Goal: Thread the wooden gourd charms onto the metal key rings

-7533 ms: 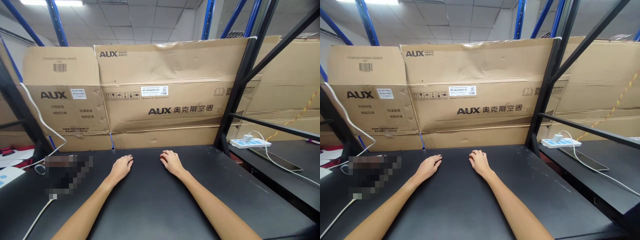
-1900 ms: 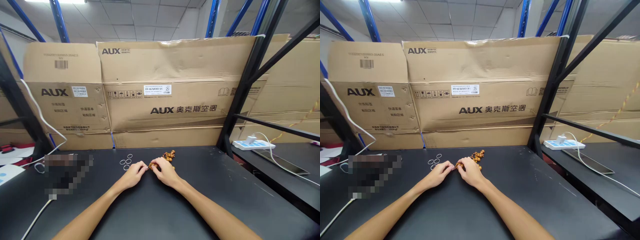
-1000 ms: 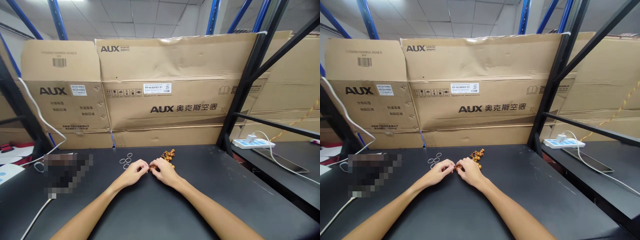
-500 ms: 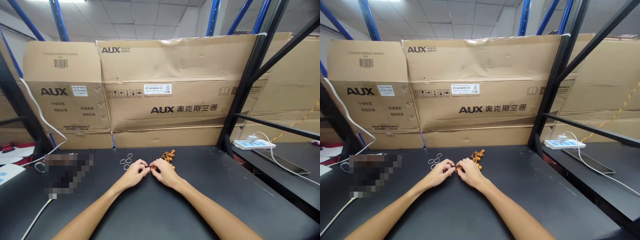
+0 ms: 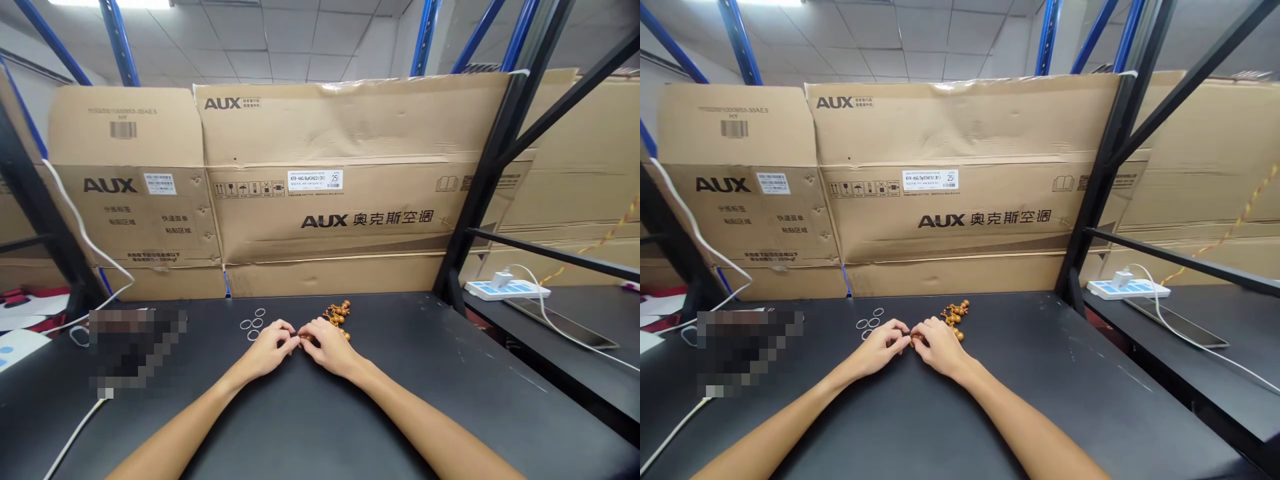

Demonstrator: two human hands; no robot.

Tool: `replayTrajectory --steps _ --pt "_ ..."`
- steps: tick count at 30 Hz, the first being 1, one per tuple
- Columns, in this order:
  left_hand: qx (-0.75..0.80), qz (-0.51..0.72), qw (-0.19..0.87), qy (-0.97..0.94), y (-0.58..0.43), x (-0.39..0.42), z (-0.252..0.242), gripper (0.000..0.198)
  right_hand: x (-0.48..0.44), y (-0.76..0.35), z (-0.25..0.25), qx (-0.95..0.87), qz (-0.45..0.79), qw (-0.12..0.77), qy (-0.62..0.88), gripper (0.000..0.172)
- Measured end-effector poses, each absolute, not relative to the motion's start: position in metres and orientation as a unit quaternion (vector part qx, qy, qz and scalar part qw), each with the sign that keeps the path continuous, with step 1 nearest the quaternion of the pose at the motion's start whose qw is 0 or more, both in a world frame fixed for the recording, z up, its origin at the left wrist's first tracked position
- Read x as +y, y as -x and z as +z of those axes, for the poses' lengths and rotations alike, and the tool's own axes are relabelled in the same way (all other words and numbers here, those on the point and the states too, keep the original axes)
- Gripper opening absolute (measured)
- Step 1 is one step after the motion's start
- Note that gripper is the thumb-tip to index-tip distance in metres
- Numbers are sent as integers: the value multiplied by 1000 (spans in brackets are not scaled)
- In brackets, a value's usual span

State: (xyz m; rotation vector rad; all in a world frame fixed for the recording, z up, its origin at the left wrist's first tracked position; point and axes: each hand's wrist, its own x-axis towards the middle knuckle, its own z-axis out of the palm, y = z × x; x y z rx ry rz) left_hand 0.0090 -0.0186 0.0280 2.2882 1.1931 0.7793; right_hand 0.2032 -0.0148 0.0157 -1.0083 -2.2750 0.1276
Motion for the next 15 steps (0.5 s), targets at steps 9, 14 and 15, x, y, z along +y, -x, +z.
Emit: replayTrajectory --steps 9,14,15 --pt "413 281 211 -841 -9 -20 31 31 -11 -205 14 -847 44 315 427 12" --pt "429 280 209 -833 -10 -20 30 38 -16 -203 15 -864 71 336 369 12" --pt "429 281 206 -833 -9 -20 29 37 -16 -203 15 -865 74 342 361 12"
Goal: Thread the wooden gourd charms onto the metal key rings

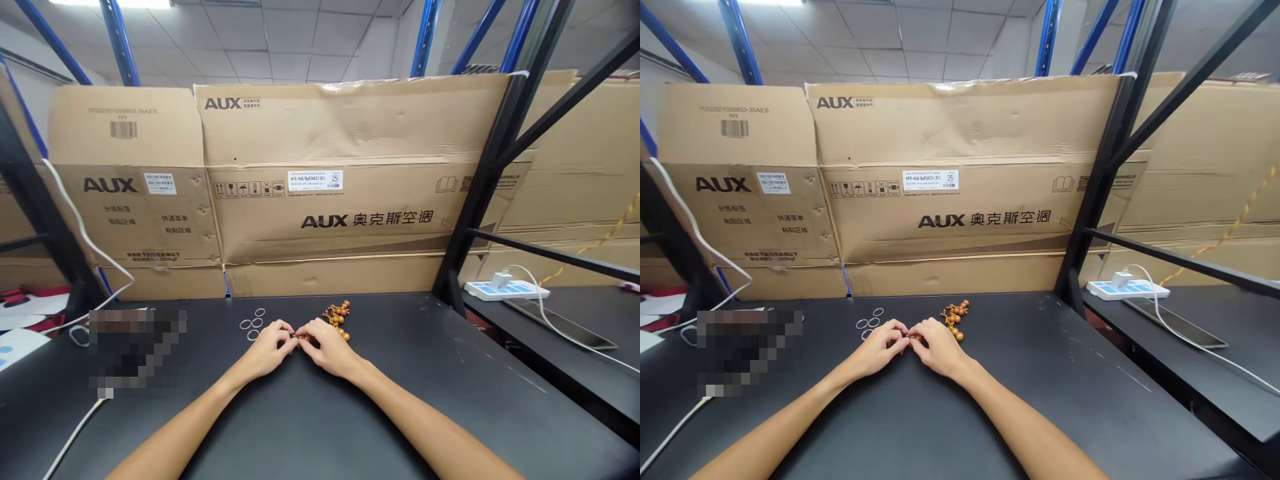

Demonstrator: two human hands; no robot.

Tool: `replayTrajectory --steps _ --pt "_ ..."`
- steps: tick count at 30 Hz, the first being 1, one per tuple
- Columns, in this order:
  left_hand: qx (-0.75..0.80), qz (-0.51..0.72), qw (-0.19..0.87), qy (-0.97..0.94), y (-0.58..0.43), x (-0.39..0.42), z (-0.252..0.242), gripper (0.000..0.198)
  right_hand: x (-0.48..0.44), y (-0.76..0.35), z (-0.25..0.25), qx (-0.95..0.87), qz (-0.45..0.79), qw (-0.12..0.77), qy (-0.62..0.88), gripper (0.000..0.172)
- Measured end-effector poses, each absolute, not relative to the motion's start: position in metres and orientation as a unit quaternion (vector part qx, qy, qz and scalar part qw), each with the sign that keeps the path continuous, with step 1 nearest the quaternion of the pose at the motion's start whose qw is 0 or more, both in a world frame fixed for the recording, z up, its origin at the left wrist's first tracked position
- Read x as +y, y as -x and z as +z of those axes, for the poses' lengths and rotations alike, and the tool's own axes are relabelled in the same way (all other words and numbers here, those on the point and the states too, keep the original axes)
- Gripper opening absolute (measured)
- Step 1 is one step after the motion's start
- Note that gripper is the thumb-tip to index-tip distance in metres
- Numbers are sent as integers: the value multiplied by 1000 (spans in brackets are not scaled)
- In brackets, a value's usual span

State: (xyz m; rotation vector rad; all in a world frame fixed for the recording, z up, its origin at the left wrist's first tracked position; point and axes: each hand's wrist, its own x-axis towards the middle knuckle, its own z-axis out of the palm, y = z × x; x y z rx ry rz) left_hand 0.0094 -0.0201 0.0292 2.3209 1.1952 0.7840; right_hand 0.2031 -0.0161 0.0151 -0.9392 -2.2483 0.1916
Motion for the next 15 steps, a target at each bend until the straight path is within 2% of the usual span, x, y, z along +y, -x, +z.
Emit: replayTrajectory --steps 10,15 --pt "415 298 187 -839 -10 -18 24 22 -15 -203 14 -852 109 368 358 13" --pt "410 307 192 -837 -8 -16 23 18 -13 -203 12 -841 85 361 394 13"
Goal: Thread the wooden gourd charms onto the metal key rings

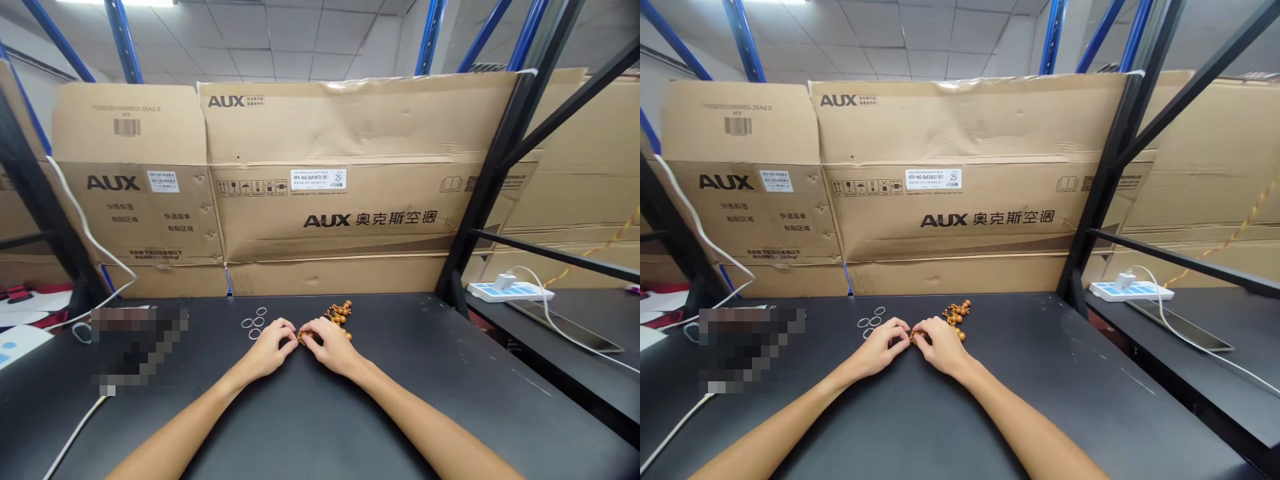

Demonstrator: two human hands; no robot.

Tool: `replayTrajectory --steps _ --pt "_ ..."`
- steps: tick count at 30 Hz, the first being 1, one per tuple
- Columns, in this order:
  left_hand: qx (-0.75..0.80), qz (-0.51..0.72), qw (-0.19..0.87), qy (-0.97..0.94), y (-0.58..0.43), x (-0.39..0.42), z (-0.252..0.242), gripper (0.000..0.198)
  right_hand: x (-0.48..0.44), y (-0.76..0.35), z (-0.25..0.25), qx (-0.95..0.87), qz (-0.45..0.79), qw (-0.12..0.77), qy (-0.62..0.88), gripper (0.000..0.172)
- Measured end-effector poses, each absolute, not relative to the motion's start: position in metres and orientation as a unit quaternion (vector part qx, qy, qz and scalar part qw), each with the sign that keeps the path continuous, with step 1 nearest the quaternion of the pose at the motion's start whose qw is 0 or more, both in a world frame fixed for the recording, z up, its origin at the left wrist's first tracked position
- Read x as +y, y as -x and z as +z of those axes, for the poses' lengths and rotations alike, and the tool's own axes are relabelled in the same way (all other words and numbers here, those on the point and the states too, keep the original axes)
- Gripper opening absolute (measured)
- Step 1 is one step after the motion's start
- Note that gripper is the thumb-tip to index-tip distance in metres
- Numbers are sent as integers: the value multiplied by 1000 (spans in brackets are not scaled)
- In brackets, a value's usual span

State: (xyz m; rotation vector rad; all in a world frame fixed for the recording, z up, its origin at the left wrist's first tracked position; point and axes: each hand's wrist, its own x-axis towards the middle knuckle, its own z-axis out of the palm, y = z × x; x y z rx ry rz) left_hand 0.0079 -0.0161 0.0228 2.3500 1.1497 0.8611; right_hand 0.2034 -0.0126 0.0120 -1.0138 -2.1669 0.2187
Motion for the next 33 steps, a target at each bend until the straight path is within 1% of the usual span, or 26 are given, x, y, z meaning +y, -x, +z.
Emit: replayTrajectory --steps 3,5,10,14,17,24,29,33 --pt "403 303 203 -839 -7 -17 24 18 -10 -205 11 -827 62 350 435 13" --pt "406 294 203 -841 -8 -18 26 19 -10 -205 11 -826 66 350 438 13" --pt "414 288 191 -842 -10 -20 27 26 -14 -203 13 -849 100 364 371 14" --pt "417 288 189 -841 -9 -19 26 25 -16 -202 14 -852 117 374 348 14" --pt "411 293 192 -841 -8 -18 26 24 -14 -203 13 -846 110 371 366 13" --pt "401 299 202 -842 -7 -17 26 23 -7 -206 9 -819 63 338 459 13" --pt "395 284 223 -845 -5 -19 34 22 -7 -207 12 -821 37 331 464 13" --pt "387 269 235 -850 -3 -20 38 23 -7 -208 12 -829 44 338 443 12"
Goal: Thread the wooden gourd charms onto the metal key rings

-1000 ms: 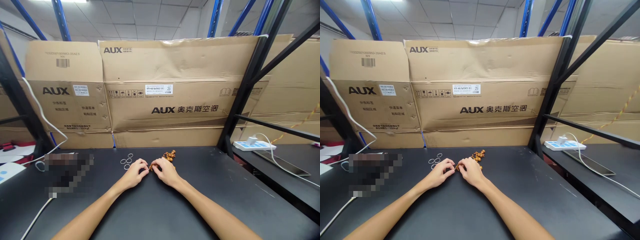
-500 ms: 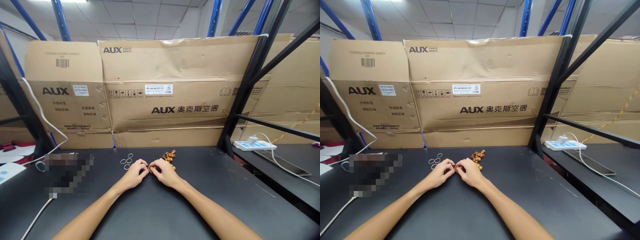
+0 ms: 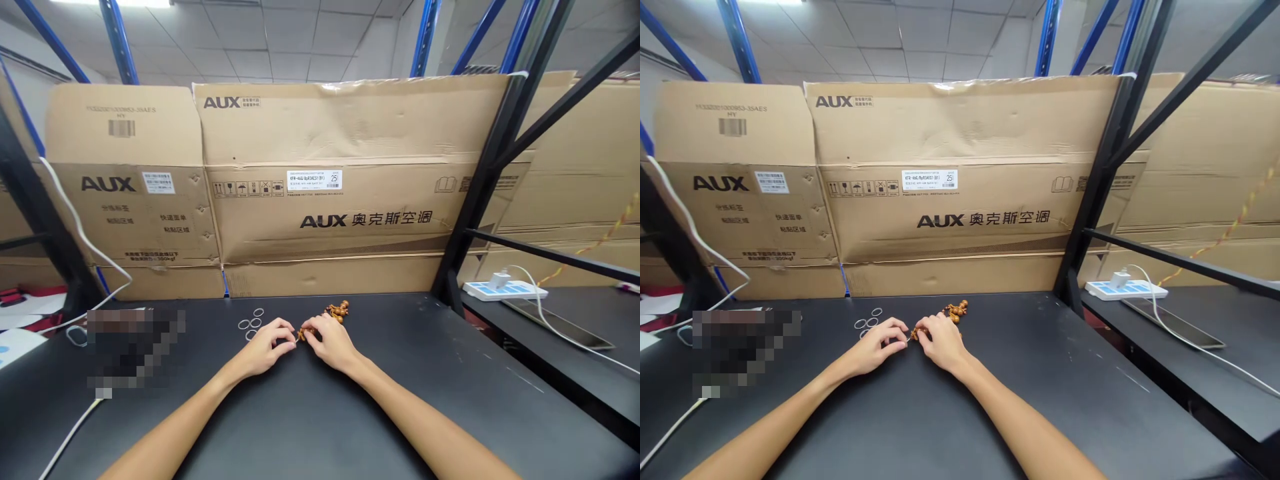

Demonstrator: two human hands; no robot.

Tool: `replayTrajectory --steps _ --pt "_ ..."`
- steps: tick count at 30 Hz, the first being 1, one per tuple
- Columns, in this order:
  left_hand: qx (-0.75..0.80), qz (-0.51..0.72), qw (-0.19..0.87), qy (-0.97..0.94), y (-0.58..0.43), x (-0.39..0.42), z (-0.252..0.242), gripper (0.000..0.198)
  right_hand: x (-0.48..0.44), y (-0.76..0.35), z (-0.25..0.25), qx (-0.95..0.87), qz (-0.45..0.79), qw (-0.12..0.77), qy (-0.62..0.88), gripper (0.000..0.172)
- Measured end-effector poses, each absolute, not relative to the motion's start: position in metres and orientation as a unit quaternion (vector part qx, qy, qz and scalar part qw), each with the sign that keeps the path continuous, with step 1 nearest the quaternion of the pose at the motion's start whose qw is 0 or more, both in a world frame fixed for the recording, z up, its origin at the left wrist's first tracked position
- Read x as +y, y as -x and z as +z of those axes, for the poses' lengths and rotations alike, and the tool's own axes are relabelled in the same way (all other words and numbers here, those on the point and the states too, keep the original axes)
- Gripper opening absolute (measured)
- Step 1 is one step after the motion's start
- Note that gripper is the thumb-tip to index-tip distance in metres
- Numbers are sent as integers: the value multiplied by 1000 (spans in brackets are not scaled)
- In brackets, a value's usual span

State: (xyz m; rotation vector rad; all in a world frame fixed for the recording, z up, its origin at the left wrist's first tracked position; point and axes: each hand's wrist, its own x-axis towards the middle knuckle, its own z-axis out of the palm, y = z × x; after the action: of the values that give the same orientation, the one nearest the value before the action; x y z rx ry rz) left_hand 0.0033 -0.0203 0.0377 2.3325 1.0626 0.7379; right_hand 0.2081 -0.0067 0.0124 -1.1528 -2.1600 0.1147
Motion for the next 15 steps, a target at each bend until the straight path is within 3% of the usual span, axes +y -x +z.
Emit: replayTrajectory --steps 7,15 --pt "414 289 196 -840 -7 -18 29 32 -12 -206 16 -845 83 386 359 14" --pt "394 284 186 -854 -6 -17 32 28 -8 -208 14 -838 54 337 426 13"
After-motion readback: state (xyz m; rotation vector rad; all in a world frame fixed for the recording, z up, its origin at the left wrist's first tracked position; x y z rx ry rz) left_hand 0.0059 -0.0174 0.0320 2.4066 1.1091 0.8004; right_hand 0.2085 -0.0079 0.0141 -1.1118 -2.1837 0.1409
